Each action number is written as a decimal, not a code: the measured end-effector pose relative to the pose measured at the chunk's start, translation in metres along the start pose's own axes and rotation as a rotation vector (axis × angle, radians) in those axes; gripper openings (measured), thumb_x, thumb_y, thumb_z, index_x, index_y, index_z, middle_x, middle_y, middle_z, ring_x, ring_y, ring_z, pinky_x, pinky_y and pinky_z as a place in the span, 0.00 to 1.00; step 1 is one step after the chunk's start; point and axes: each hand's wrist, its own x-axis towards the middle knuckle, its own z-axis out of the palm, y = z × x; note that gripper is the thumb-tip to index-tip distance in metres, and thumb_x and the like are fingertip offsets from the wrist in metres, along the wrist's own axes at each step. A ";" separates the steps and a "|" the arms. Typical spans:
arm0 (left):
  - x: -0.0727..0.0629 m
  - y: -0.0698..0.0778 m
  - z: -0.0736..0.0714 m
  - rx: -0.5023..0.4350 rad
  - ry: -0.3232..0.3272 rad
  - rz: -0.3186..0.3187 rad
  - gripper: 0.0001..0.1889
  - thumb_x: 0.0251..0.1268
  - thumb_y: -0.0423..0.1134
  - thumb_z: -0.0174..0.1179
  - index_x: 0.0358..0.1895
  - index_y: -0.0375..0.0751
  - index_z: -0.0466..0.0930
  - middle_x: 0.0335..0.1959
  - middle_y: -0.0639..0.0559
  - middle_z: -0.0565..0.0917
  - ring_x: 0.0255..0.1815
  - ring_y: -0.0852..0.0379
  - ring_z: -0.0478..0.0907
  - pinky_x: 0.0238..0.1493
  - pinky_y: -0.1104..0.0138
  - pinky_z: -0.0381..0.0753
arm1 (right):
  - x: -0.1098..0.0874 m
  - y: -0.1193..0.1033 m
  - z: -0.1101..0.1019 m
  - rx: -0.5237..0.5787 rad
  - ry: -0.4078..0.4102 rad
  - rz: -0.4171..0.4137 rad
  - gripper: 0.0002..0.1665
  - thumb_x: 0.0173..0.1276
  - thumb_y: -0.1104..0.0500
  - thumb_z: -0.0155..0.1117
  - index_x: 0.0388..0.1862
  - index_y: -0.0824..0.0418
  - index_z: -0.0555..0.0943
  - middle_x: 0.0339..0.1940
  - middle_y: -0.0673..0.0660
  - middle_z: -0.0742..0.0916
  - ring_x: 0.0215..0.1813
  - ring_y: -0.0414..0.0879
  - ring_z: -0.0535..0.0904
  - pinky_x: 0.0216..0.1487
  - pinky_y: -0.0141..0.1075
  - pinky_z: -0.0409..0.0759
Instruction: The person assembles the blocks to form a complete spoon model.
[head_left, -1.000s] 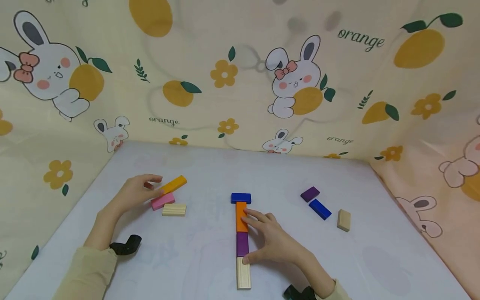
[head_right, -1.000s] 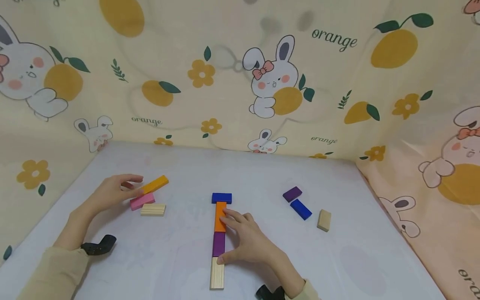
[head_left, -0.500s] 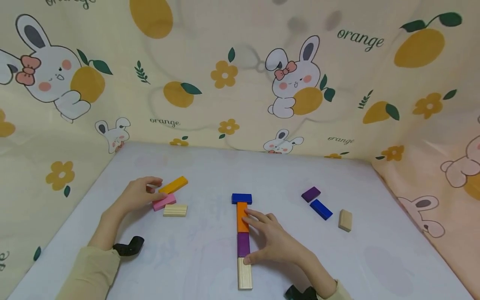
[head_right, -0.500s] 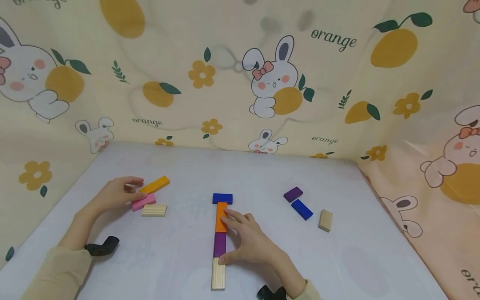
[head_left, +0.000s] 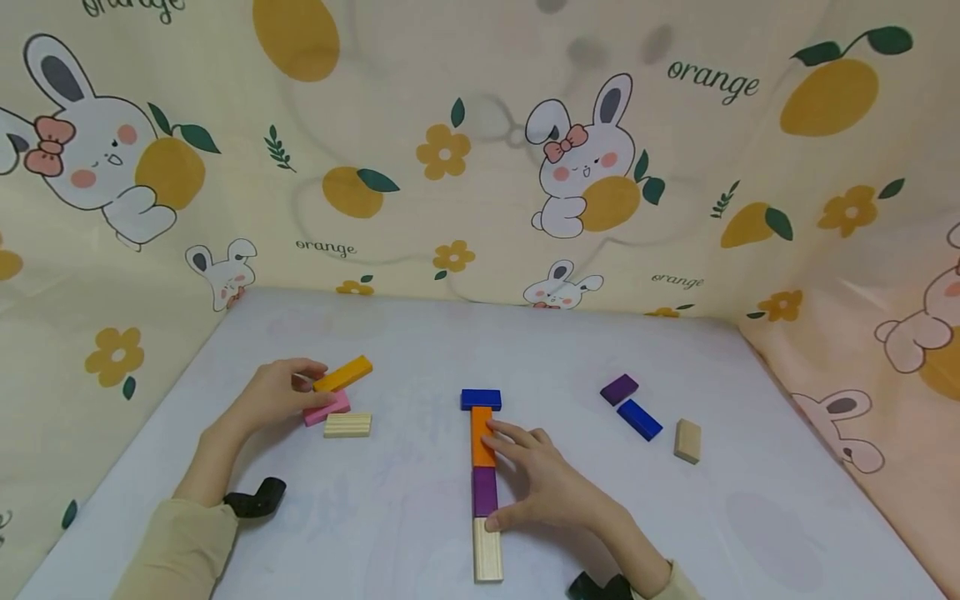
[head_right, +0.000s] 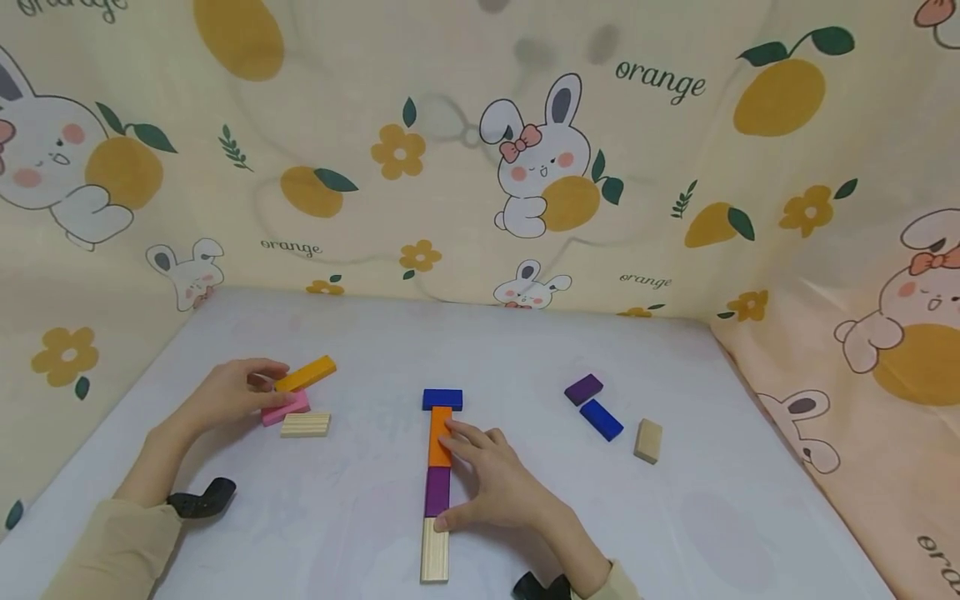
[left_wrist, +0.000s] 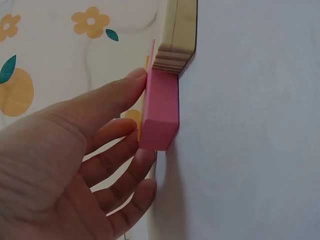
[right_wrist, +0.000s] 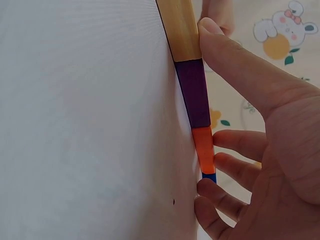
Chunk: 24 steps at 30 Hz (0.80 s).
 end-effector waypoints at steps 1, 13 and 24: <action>0.000 0.000 0.000 0.001 -0.002 0.002 0.29 0.58 0.48 0.72 0.58 0.32 0.79 0.52 0.39 0.82 0.46 0.45 0.77 0.50 0.52 0.80 | 0.000 0.000 0.000 -0.001 0.002 -0.001 0.60 0.45 0.29 0.75 0.75 0.51 0.68 0.79 0.48 0.60 0.66 0.50 0.60 0.62 0.56 0.69; 0.002 -0.001 0.004 0.008 0.012 -0.005 0.22 0.66 0.41 0.65 0.58 0.32 0.79 0.53 0.37 0.81 0.48 0.43 0.77 0.52 0.50 0.79 | -0.001 0.001 0.000 0.007 0.010 -0.010 0.60 0.45 0.30 0.76 0.75 0.51 0.68 0.78 0.48 0.60 0.65 0.49 0.59 0.62 0.56 0.69; 0.002 -0.002 0.003 -0.002 0.022 0.005 0.18 0.68 0.33 0.61 0.59 0.31 0.78 0.54 0.36 0.80 0.46 0.44 0.78 0.49 0.51 0.81 | 0.000 0.003 0.001 0.003 0.006 -0.012 0.60 0.45 0.29 0.75 0.75 0.51 0.68 0.79 0.47 0.59 0.65 0.49 0.59 0.62 0.55 0.69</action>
